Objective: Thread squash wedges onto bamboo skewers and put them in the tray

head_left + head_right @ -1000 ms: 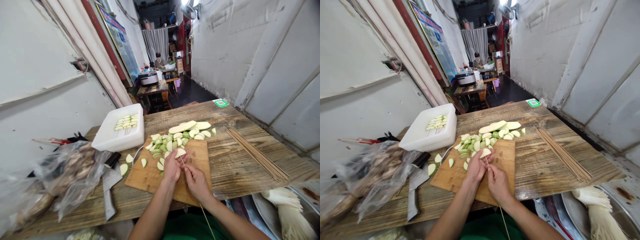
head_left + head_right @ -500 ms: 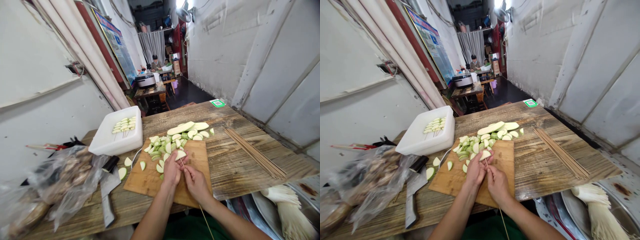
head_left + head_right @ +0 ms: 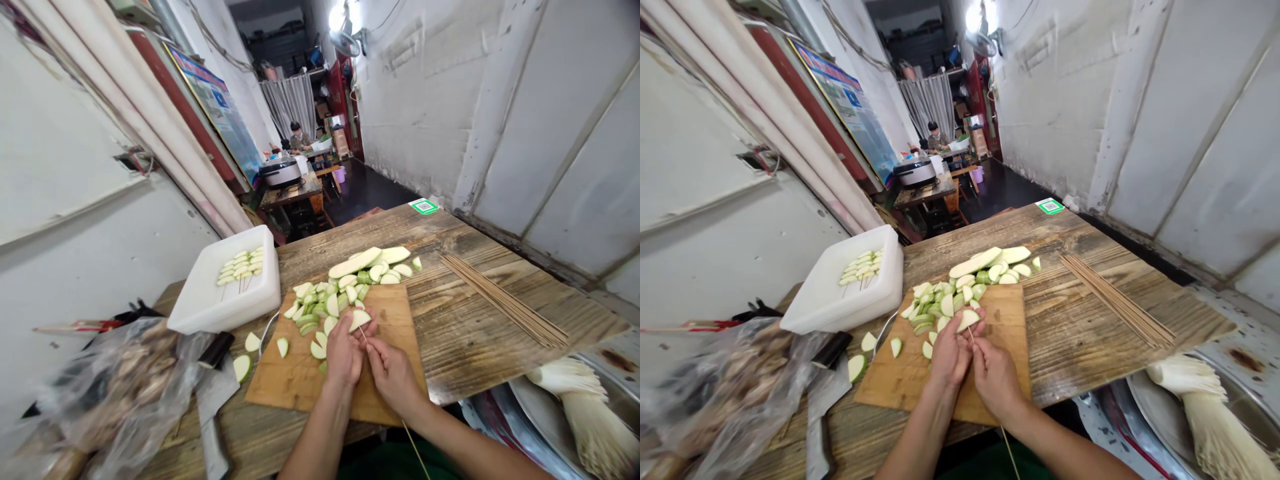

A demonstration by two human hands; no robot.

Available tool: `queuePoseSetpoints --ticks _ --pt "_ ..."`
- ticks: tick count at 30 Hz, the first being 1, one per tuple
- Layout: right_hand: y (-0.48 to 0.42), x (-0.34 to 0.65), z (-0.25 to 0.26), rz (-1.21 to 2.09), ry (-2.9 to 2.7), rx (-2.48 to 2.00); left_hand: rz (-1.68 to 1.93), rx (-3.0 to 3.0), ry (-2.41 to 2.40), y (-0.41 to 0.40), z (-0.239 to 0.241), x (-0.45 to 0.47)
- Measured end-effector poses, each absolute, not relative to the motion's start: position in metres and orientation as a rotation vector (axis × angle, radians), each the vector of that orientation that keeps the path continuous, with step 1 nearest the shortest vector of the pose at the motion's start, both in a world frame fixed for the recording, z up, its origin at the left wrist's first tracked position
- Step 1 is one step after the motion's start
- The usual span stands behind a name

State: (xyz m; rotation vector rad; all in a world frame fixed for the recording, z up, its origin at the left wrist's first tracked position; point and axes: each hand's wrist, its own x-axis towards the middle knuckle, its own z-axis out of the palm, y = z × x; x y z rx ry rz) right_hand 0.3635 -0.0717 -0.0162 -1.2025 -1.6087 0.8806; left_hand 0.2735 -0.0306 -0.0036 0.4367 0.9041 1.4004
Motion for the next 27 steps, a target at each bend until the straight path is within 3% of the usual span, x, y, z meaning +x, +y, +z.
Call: queuePoseSetpoints --ticks 27 --pt "-0.0752 0.3631 -0.0156 0.816 -1.660 -1.207 1.421 0.504 0.929 -0.0326 -0.0008 0.2730"
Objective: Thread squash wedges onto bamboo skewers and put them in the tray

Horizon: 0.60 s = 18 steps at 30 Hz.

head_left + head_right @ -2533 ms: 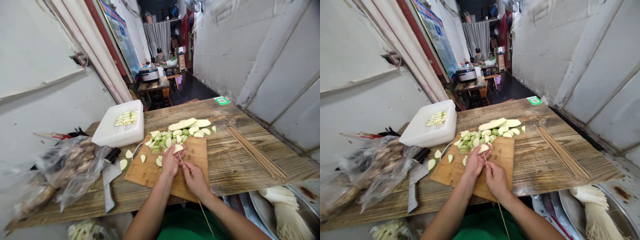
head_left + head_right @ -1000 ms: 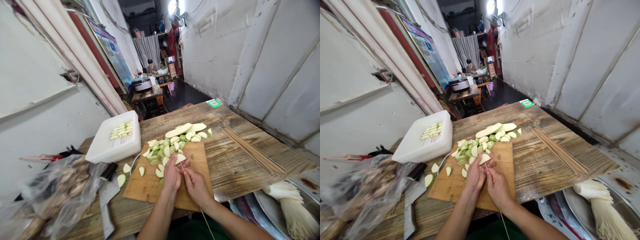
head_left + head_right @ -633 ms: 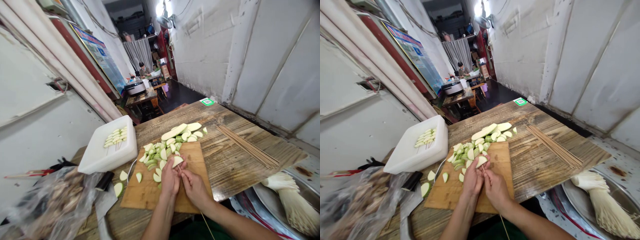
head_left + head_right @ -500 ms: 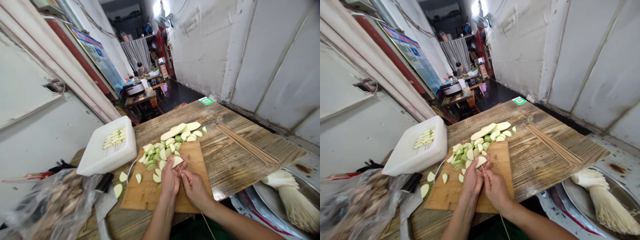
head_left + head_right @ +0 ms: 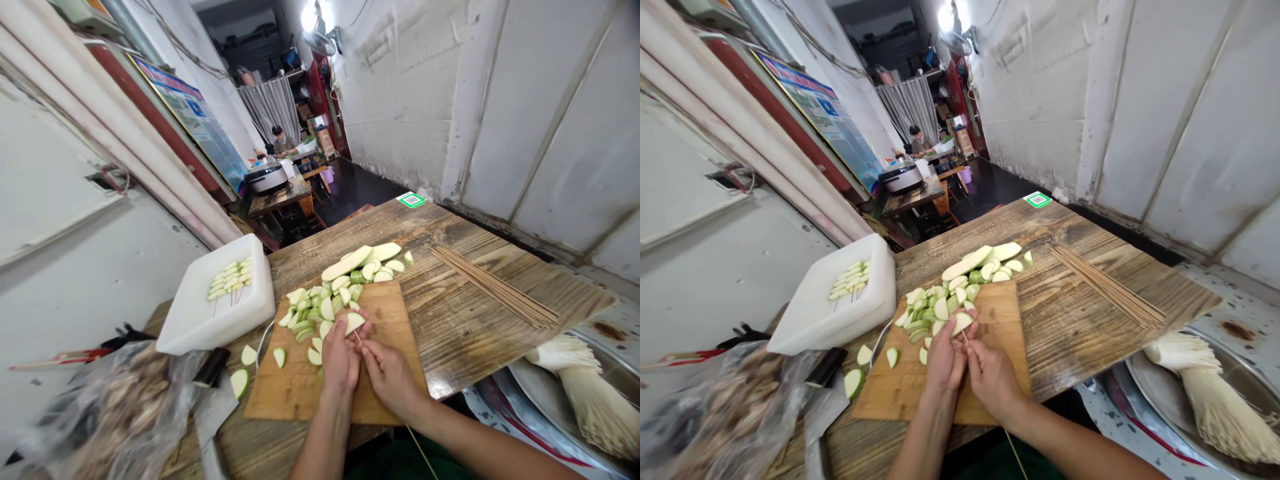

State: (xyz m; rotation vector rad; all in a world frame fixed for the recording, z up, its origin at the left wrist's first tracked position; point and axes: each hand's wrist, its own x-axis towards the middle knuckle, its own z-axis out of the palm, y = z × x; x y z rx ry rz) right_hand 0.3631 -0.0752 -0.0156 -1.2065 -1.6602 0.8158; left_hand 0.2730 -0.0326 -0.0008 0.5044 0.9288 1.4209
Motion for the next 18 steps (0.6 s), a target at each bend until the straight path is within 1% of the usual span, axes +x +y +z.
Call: queuePoseSetpoints --ticks 18 --pt "-0.0759 0.3638 -0.0178 0.820 -1.682 -1.166 1.419 0.426 0.909 -0.0314 0.0008 0.2716"
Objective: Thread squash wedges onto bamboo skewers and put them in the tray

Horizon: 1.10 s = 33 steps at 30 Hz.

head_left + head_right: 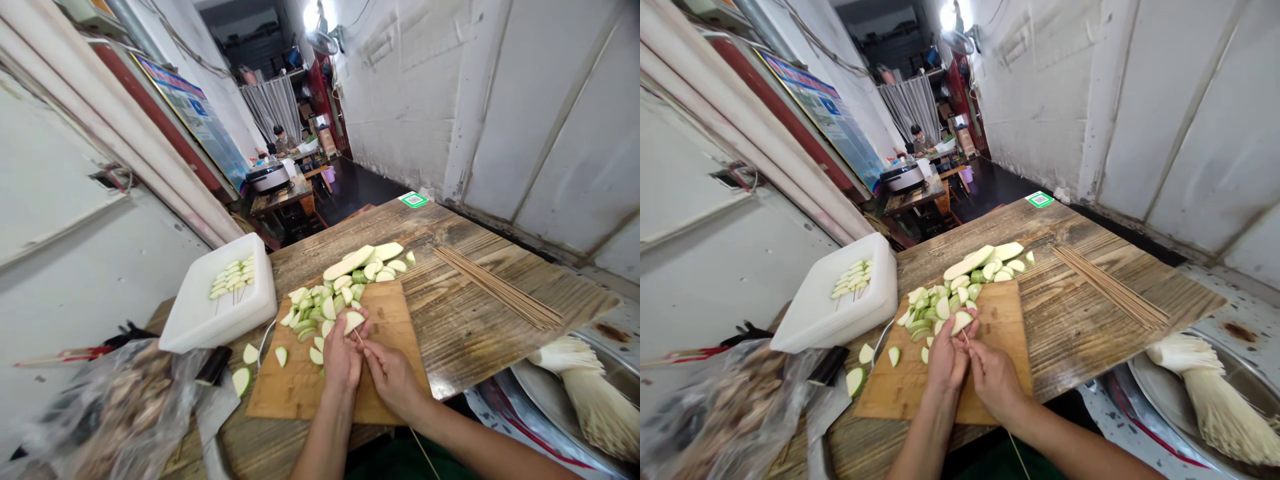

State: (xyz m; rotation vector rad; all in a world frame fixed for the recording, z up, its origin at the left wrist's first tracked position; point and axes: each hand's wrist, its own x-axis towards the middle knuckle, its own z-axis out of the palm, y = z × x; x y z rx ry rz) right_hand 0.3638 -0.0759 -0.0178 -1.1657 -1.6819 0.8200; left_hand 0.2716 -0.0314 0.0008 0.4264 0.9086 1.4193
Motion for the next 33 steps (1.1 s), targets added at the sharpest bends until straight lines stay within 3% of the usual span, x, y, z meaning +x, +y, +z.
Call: queuePoseSetpoints --ticks 33 --pt "-0.072 0.362 -0.018 0.792 -1.611 -1.300 1.372 0.418 0.911 -0.042 0.002 0.284"
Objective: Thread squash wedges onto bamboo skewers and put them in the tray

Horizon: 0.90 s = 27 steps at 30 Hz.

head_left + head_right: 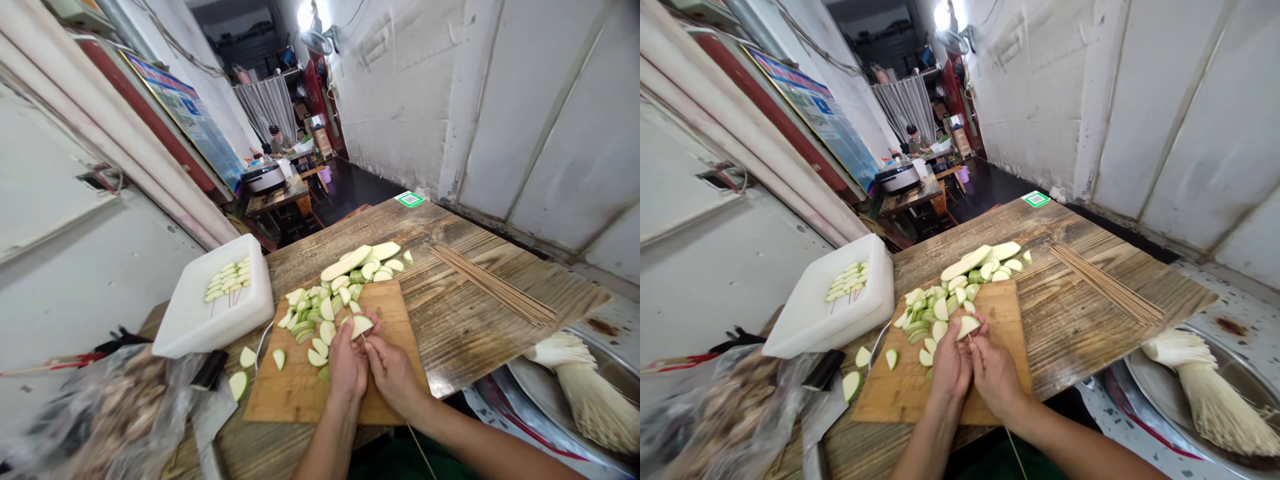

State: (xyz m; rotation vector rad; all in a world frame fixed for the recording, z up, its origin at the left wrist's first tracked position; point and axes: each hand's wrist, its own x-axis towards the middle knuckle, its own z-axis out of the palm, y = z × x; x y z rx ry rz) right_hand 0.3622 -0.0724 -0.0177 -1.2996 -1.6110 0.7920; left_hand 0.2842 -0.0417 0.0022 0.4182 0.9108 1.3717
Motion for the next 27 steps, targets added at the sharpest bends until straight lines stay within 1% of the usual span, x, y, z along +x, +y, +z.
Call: queuePoseSetpoints --ticks 4,7,12,20,27 --pt "-0.069 0.362 -0.016 0.853 -1.577 -1.289 1.374 0.411 0.883 -0.042 0.002 0.284" --pt "-0.071 0.362 -0.017 0.857 -1.579 -1.304 1.439 0.424 0.892 -0.039 0.003 0.280" --pt "-0.078 0.363 -0.017 0.771 -1.716 -1.332 1.550 0.413 0.881 -0.033 0.007 0.271" --pt "-0.080 0.366 -0.020 0.784 -1.697 -1.284 1.484 0.389 0.868 -0.033 0.006 0.271" --pt "-0.071 0.367 -0.015 0.812 -1.573 -1.301 1.371 0.472 0.869 -0.043 0.002 0.283"
